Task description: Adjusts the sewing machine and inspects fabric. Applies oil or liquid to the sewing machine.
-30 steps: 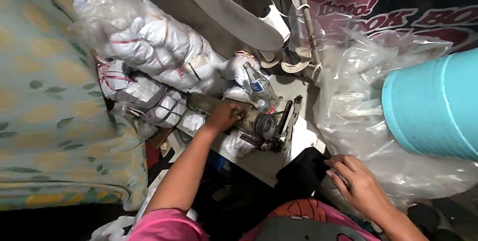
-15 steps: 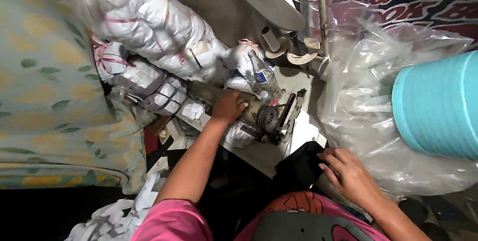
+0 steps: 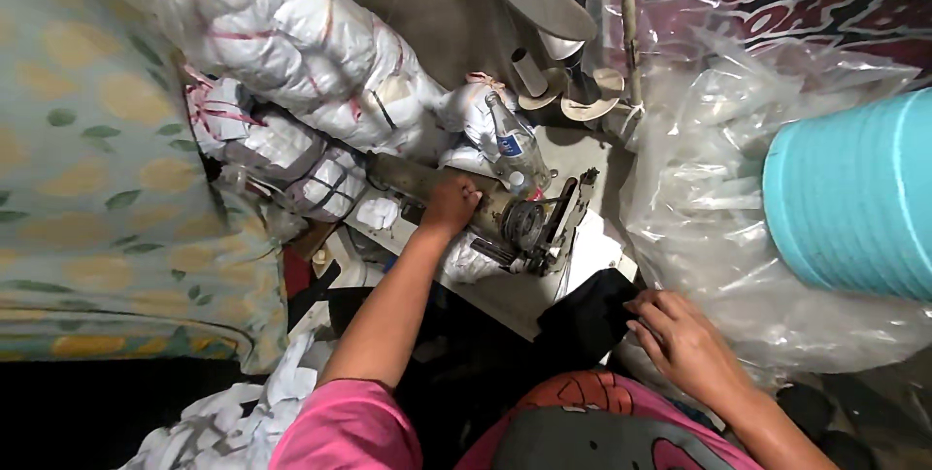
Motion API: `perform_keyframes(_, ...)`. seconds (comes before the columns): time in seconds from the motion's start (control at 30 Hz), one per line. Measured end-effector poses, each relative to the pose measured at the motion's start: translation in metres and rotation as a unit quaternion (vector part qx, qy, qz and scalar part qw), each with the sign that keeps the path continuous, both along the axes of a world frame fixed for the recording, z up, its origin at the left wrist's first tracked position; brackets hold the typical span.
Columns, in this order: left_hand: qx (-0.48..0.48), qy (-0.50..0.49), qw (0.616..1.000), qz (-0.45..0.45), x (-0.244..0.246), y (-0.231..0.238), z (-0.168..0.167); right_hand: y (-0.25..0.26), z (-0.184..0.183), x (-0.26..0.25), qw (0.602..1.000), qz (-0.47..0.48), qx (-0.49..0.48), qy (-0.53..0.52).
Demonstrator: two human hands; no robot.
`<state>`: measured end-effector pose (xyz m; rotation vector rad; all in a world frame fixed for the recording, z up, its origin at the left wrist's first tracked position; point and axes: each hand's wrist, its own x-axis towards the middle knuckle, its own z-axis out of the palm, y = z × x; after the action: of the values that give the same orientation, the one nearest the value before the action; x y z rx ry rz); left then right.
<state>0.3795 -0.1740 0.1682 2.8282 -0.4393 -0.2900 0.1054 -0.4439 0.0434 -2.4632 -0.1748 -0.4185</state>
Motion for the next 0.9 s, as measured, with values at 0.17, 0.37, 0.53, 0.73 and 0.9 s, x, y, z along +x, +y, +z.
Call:
perform_keyframes(0.17,-0.124,-0.013,0.991,0.055,-0.013,0.012,-0.012,0.002,-0.002,-0.004,1.000,0.000,-0.007,-0.004)
perform_keyframes(0.37,-0.317,-0.054,0.933,0.161,-0.034,0.030,-0.054,0.009,0.001,0.001,1.000,0.021,-0.015,0.013)
perform_keyframes(0.53,-0.520,-0.059,0.814,0.253,-0.062,0.053,-0.100,0.018,0.011,0.025,0.998,0.058,0.017,0.035)
perform_keyframes(0.73,-0.448,-0.013,0.828,0.338,-0.086,0.068,-0.165,0.033,0.061,0.130,0.991,0.079,0.020,0.105)
perform_keyframes(0.9,-0.408,0.010,0.851,0.331,-0.082,0.052,-0.191,0.063,0.070,0.237,0.981,0.043,-0.053,0.182)
